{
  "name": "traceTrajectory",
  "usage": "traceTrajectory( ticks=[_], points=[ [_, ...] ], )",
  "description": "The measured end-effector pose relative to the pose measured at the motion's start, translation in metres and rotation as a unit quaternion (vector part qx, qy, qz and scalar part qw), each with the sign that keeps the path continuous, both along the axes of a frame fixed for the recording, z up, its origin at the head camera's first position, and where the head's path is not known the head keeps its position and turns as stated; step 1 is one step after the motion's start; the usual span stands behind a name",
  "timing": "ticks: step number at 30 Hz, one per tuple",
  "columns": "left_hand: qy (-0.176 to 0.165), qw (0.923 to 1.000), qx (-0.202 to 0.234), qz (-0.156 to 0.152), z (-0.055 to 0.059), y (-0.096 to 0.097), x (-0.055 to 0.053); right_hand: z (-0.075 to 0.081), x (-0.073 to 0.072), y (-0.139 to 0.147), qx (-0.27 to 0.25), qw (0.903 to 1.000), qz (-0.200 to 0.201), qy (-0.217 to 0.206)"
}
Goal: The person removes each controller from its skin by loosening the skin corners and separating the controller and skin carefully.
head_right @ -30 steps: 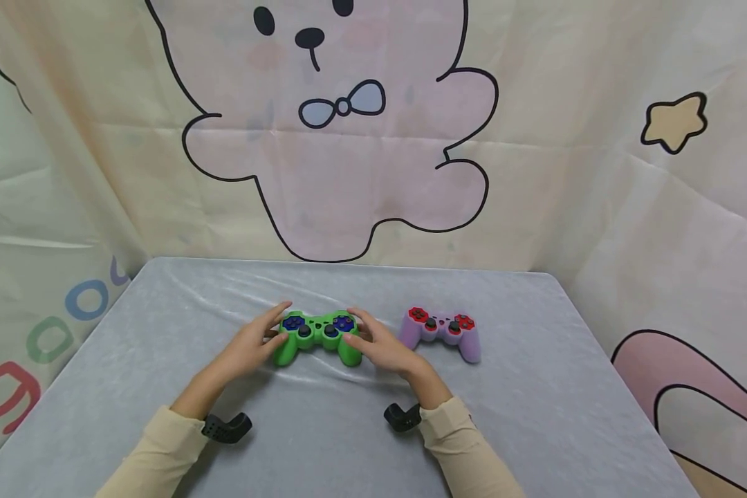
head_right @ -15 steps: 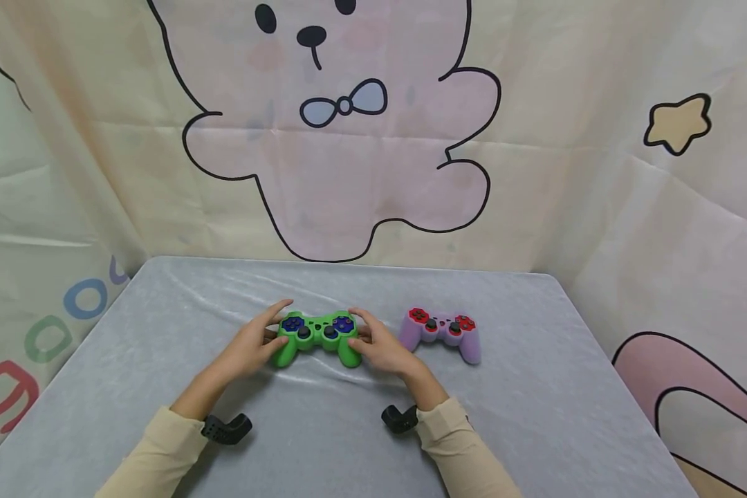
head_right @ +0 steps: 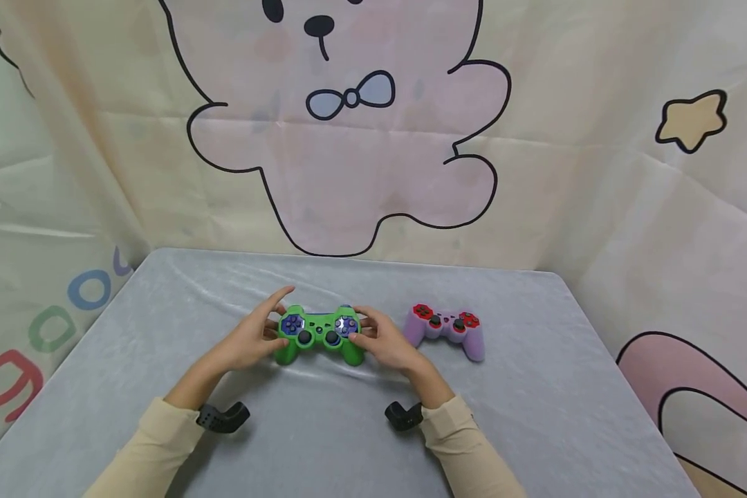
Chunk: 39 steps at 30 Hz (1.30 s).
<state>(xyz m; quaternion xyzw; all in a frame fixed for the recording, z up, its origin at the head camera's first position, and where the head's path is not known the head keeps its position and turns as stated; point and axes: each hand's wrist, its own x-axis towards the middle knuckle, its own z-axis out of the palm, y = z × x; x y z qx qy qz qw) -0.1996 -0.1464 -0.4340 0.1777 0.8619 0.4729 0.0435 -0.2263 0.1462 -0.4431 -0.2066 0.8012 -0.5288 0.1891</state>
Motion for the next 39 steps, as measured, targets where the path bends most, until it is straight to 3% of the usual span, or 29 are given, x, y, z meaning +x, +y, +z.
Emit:
traceTrajectory(
  ticks=[7,14,22,29,32,35,39],
  points=[
    [0.010,0.9997,-0.004,-0.021,0.004,0.000,0.000,0.001,-0.001,0.004,-0.038,0.9977,0.046,-0.033],
    [0.008,0.9993,-0.017,-0.033,0.011,-0.005,-0.001,0.009,0.000,0.005,-0.032,0.9956,0.087,-0.008],
    [-0.021,0.9987,0.037,-0.028,0.012,-0.009,-0.004,0.015,0.003,0.005,-0.004,0.9941,0.108,0.001],
    [-0.039,0.9982,0.039,-0.023,0.011,-0.011,-0.004,0.018,0.003,0.006,0.007,0.9916,0.124,0.037],
    [-0.067,0.9963,0.035,-0.041,0.011,-0.011,-0.004,0.019,0.004,0.006,0.009,0.9905,0.130,0.044],
    [-0.119,0.9906,0.038,-0.054,0.009,-0.011,-0.003,0.019,0.004,0.006,0.009,0.9904,0.132,0.041],
    [-0.172,0.9797,0.079,-0.065,0.004,-0.010,-0.004,0.018,0.004,0.006,0.019,0.9900,0.135,0.038]
  ],
)
